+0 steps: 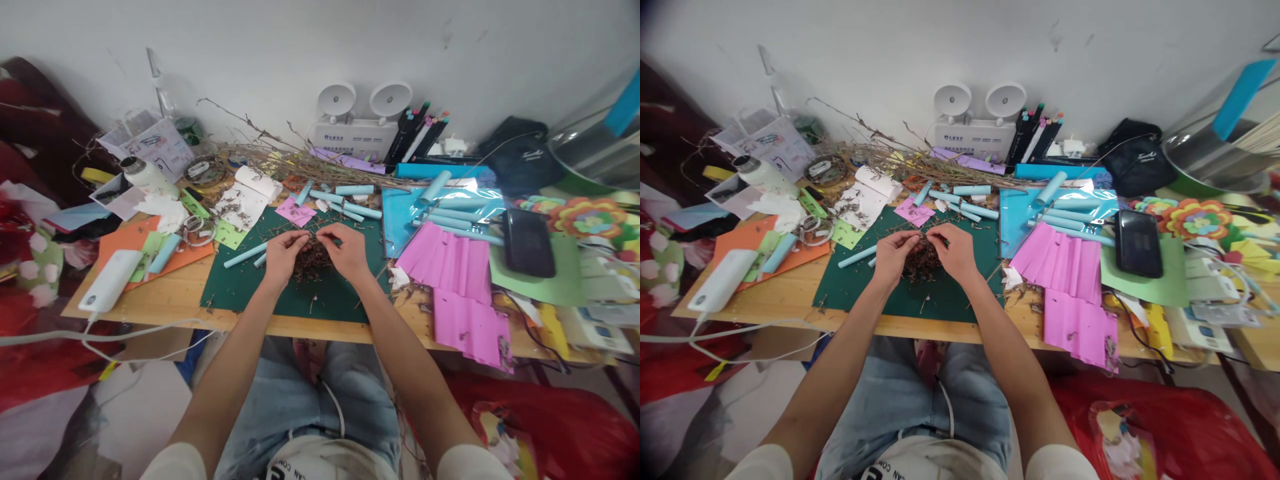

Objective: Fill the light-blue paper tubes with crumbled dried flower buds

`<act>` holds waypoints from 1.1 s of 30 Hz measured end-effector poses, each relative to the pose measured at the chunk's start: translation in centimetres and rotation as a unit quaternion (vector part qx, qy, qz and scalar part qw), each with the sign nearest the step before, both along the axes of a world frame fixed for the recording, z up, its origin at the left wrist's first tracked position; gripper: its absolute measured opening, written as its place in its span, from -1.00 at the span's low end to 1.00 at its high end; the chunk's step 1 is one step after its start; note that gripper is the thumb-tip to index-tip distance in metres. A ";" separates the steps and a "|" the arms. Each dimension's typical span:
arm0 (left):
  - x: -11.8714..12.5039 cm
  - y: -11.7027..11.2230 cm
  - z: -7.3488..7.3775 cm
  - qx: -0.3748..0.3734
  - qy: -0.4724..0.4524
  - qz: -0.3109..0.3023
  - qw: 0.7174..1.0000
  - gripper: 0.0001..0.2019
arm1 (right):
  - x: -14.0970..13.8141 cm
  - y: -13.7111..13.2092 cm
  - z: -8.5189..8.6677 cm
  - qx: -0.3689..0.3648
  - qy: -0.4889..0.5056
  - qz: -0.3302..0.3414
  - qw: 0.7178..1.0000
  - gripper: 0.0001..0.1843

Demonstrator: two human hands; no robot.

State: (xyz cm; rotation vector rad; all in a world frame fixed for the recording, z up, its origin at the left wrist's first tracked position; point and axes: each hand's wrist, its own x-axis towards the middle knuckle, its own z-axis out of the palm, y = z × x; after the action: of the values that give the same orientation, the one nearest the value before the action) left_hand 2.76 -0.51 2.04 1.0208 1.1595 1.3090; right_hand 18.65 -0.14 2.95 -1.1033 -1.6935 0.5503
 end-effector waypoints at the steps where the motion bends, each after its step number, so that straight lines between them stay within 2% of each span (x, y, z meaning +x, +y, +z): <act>1: -0.1 0.0 0.0 0.005 0.001 0.003 1.000 -0.74 | 0.2 0.0 0.1 0.000 -0.001 -0.007 1.000 -0.88; 5: -0.5 0.1 0.0 0.032 0.017 0.007 0.999 -0.75 | 0.5 0.0 0.4 0.010 -0.008 0.017 1.000 -0.81; 10: -0.3 0.3 0.0 0.024 0.012 -0.004 1.000 -0.72 | 0.0 0.0 0.2 0.014 -0.005 0.067 0.998 -0.76; 14: -0.1 0.3 0.2 0.017 0.032 -0.032 0.999 -0.72 | -0.2 0.1 -0.4 0.002 0.009 0.046 0.999 -0.89; 19: -0.8 0.4 0.5 0.077 0.132 -0.028 0.988 -0.83 | 0.3 0.1 -0.1 0.011 -0.008 -0.004 1.000 -0.92; 23: -1.4 0.4 0.7 0.116 0.193 -0.027 0.974 -0.80 | 0.5 0.1 0.2 0.017 -0.005 0.008 1.000 -0.87; 28: -1.3 0.3 0.8 0.144 0.169 -0.076 0.972 -0.74 | 0.1 0.0 0.1 0.024 -0.010 0.036 0.999 -0.75; 33: -1.1 0.4 1.1 0.154 0.208 -0.064 0.964 -0.75 | -0.4 -0.2 -0.1 0.031 -0.021 0.029 0.999 -0.74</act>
State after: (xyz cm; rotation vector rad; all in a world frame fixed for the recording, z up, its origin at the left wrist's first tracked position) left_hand 1.69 -0.11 3.12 1.6323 1.1911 1.2285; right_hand 18.30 -0.30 2.87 -1.0318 -1.7713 0.5112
